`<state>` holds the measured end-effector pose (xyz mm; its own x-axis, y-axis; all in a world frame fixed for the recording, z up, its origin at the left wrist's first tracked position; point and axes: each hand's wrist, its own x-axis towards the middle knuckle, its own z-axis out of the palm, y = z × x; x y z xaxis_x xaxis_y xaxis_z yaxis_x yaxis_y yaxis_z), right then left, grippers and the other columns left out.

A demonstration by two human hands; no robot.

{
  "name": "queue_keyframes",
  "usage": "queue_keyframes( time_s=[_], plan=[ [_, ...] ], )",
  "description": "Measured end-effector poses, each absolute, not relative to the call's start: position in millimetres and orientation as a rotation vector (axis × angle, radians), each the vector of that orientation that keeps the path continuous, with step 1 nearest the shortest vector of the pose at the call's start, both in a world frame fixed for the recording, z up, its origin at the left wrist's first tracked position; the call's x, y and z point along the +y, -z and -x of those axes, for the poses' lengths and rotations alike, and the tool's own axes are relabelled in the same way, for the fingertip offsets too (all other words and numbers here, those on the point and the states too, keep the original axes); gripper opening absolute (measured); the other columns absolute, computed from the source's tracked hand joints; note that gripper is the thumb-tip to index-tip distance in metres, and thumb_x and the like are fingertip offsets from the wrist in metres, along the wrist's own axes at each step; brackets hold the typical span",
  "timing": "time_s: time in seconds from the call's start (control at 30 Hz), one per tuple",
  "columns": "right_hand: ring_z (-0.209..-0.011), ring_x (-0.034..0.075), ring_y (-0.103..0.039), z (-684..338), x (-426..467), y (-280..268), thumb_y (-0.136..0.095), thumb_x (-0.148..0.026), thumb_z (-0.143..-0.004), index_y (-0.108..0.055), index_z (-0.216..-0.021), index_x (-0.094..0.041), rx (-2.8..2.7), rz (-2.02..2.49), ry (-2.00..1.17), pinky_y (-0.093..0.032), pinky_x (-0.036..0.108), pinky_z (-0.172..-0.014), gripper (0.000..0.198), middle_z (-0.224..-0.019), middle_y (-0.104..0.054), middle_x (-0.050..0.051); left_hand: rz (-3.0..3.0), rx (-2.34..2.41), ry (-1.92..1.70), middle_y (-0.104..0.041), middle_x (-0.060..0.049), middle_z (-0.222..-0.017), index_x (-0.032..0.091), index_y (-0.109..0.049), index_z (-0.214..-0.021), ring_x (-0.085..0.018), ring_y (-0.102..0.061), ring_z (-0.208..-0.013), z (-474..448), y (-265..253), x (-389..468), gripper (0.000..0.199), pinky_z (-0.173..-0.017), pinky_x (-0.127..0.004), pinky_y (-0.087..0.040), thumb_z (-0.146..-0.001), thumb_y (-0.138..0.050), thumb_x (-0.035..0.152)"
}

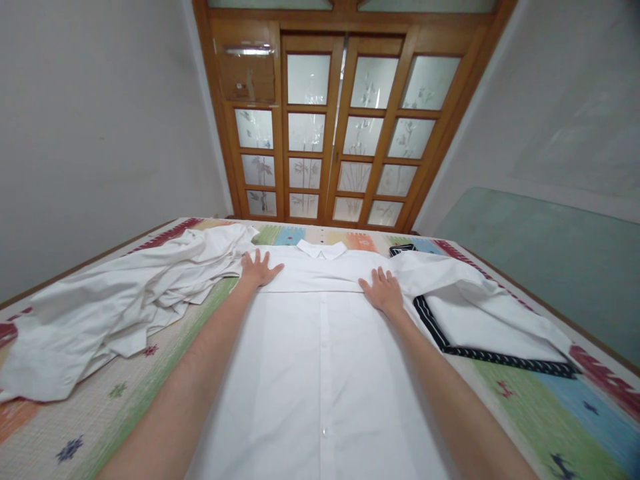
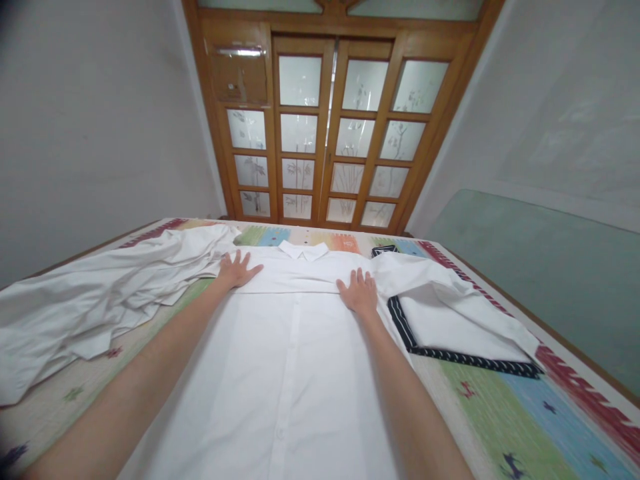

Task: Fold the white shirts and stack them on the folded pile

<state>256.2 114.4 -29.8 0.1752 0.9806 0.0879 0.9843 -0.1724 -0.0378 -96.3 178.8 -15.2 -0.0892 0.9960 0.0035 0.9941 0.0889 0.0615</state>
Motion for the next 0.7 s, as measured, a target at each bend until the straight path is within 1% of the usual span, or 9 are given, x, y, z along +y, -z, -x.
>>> queue_keyframes(
  time_s=[0.1, 0.17, 0.23, 0.3, 0.4, 0.47, 0.53, 0.63, 0.7],
  plan=[
    [-0.145, 0.033, -0.019, -255, 113, 28, -0.021, -0.054, -0.096, -0.028, -0.151, -0.006, -1.963, 2.344, 0.063, -0.013, 0.042, -0.116, 0.074, -0.159, -0.022, 0.014, -2.126, 2.297, -0.073, -0.011, -0.017, -0.161, 0.01, -0.021, -0.153, -0.037, -0.006, -0.148, 101, 15, 184, 0.092, -0.118, -0.052, -0.01, -0.086, -0.018, 0.073],
    [-0.145, 0.033, -0.019, -255, 113, 27, -0.022, -0.054, -0.096, -0.028, -0.151, -0.006, -1.965, 2.345, 0.062, -0.013, 0.042, -0.116, 0.073, -0.159, -0.023, 0.015, -2.149, 2.296, -0.069, -0.013, -0.02, -0.16, 0.003, -0.022, -0.151, -0.033, -0.009, -0.148, 105, 14, 187, 0.091, -0.119, -0.046, -0.011, -0.088, -0.018, 0.069],
    [-0.145, 0.033, -0.019, -254, 113, 27, -0.022, -0.054, -0.096, -0.028, -0.151, -0.006, -1.968, 2.348, 0.069, -0.014, 0.042, -0.116, 0.073, -0.159, -0.023, 0.015, -2.171, 2.288, -0.079, -0.018, -0.022, -0.158, -0.001, -0.024, -0.149, -0.03, -0.015, -0.148, 109, 13, 191, 0.09, -0.119, -0.042, -0.014, -0.09, -0.019, 0.066],
    [-0.145, 0.033, -0.02, -255, 113, 27, -0.022, -0.054, -0.096, -0.029, -0.151, -0.006, -1.969, 2.35, 0.08, -0.014, 0.043, -0.116, 0.073, -0.159, -0.023, 0.015, -2.187, 2.281, -0.093, -0.023, -0.023, -0.157, -0.002, -0.026, -0.147, -0.029, -0.019, -0.147, 113, 12, 193, 0.087, -0.118, -0.041, -0.016, -0.09, -0.022, 0.064],
    [-0.145, 0.034, -0.02, -255, 114, 28, -0.023, -0.054, -0.096, -0.029, -0.151, -0.006, -1.963, 2.347, 0.077, -0.013, 0.043, -0.116, 0.073, -0.159, -0.023, 0.015, -2.188, 2.293, -0.113, -0.025, -0.022, -0.156, 0.0, -0.031, -0.146, -0.03, -0.023, -0.145, 117, 12, 197, 0.084, -0.117, -0.04, -0.019, -0.09, -0.024, 0.063],
    [-0.145, 0.034, -0.019, -255, 114, 28, -0.023, -0.054, -0.096, -0.028, -0.151, -0.006, -1.955, 2.348, 0.06, -0.013, 0.043, -0.116, 0.073, -0.159, -0.023, 0.015, -2.2, 2.301, -0.135, -0.028, -0.022, -0.155, 0.001, -0.034, -0.144, -0.031, -0.026, -0.144, 117, 13, 198, 0.081, -0.116, -0.041, -0.023, -0.091, -0.026, 0.062],
    [-0.145, 0.033, -0.019, -254, 114, 28, -0.024, -0.054, -0.096, -0.028, -0.151, -0.006, -1.947, 2.349, 0.046, -0.013, 0.043, -0.116, 0.073, -0.159, -0.023, 0.015, -2.222, 2.319, -0.167, -0.034, -0.023, -0.152, 0.001, -0.039, -0.141, -0.032, -0.031, -0.142, 117, 15, 199, 0.077, -0.113, -0.043, -0.027, -0.091, -0.028, 0.059],
    [-0.145, 0.033, -0.018, -254, 115, 28, -0.025, -0.054, -0.095, -0.029, -0.151, -0.007, -1.93, 2.342, 0.036, -0.013, 0.042, -0.116, 0.073, -0.159, -0.023, 0.014, -2.318, 2.348, -0.245, -0.047, -0.024, -0.142, 0.002, -0.048, -0.132, -0.033, -0.041, -0.135, 116, 18, 197, 0.065, -0.108, -0.046, -0.033, -0.093, -0.03, 0.05],
    [-0.145, 0.032, -0.018, -254, 116, 29, -0.025, -0.054, -0.095, -0.029, -0.151, -0.007, -1.92, 2.333, 0.03, -0.012, 0.043, -0.116, 0.072, -0.159, -0.023, 0.014, -2.395, 2.345, -0.279, -0.054, -0.024, -0.135, 0.004, -0.053, -0.127, -0.032, -0.047, -0.129, 114, 19, 193, 0.053, -0.106, -0.046, -0.035, -0.095, -0.03, 0.039]
  ],
)
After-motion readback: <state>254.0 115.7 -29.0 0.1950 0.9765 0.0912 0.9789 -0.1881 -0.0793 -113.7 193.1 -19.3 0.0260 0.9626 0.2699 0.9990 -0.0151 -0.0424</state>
